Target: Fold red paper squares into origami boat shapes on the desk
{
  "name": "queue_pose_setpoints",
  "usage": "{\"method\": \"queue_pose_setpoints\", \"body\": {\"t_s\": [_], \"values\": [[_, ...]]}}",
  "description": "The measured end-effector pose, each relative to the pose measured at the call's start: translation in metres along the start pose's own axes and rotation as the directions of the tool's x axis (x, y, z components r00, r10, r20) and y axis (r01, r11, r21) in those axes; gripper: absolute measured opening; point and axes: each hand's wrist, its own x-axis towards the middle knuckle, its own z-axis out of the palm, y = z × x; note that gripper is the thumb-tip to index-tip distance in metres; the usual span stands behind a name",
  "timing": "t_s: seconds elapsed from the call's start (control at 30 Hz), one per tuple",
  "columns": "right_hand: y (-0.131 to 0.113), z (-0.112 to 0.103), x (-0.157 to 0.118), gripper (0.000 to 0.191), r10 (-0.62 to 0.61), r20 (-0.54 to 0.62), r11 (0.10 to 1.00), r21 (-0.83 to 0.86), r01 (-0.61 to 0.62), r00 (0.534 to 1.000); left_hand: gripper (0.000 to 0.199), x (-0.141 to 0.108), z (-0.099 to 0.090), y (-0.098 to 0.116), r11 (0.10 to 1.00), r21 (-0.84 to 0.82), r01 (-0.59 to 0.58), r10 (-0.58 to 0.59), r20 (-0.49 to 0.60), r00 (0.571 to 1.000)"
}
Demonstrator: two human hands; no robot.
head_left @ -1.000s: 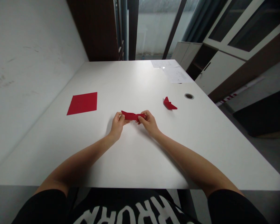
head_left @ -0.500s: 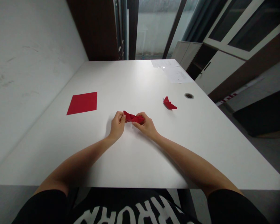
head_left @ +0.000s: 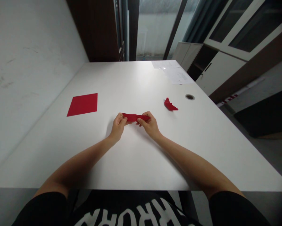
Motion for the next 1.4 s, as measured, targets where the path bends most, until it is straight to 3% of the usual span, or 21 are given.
{"method": "queue_pose_setpoints", "body": {"t_s": [0.13, 0.27, 0.43, 0.53, 0.67, 0.77, 0.97, 1.1, 1.23, 1.4], "values": [[0.001, 0.000, 0.000, 0.039, -0.030, 0.000, 0.999, 0.022, 0.030, 1.000, 0.028, 0.000, -0.001, -0.002, 0.994, -0.082, 0.076, -0.071, 0.056, 0.996], [-0.001, 0.003, -0.004, 0.037, -0.037, 0.044, 0.999, 0.041, 0.035, 0.998, 0.039, -0.001, 0.000, -0.002, 0.995, 0.045, 0.089, -0.093, 0.075, 0.993], [-0.005, 0.006, -0.003, 0.049, 0.037, 0.093, 0.995, 0.087, -0.045, 0.995, 0.033, -0.003, 0.001, 0.002, 0.981, 0.192, 0.008, -0.024, 0.081, 0.996], [-0.005, 0.005, -0.002, 0.042, 0.075, 0.159, 0.990, 0.109, -0.093, 0.984, 0.030, -0.004, 0.001, 0.004, 0.977, 0.213, 0.010, -0.026, 0.073, 0.997], [-0.005, 0.003, -0.003, 0.042, 0.059, 0.237, 0.997, -0.065, -0.045, 0.970, 0.028, -0.005, 0.003, 0.005, 0.972, 0.231, 0.034, -0.052, 0.073, 0.996], [-0.005, 0.002, -0.004, 0.048, 0.033, 0.223, 0.981, -0.195, 0.012, 0.974, 0.031, -0.006, 0.005, 0.007, 0.969, 0.244, 0.041, -0.065, 0.090, 0.994], [-0.003, 0.001, -0.002, 0.049, -0.030, 0.211, 0.969, -0.234, 0.080, 0.977, 0.059, -0.004, 0.003, 0.009, 0.942, 0.334, 0.029, -0.077, 0.131, 0.988], [-0.006, 0.001, -0.004, 0.049, -0.001, 0.187, 0.969, -0.244, 0.048, 0.982, 0.066, -0.005, -0.002, 0.009, 0.880, 0.474, -0.022, -0.042, 0.123, 0.991], [-0.013, 0.001, -0.005, 0.051, 0.063, 0.237, 0.976, -0.218, -0.010, 0.969, 0.061, -0.008, -0.003, 0.007, 0.854, 0.516, -0.067, 0.003, 0.123, 0.992], [-0.016, 0.002, -0.004, 0.052, 0.078, 0.233, 0.983, -0.179, -0.036, 0.969, 0.065, -0.008, 0.001, 0.004, 0.897, 0.442, 0.022, -0.055, 0.062, 0.997]]}}
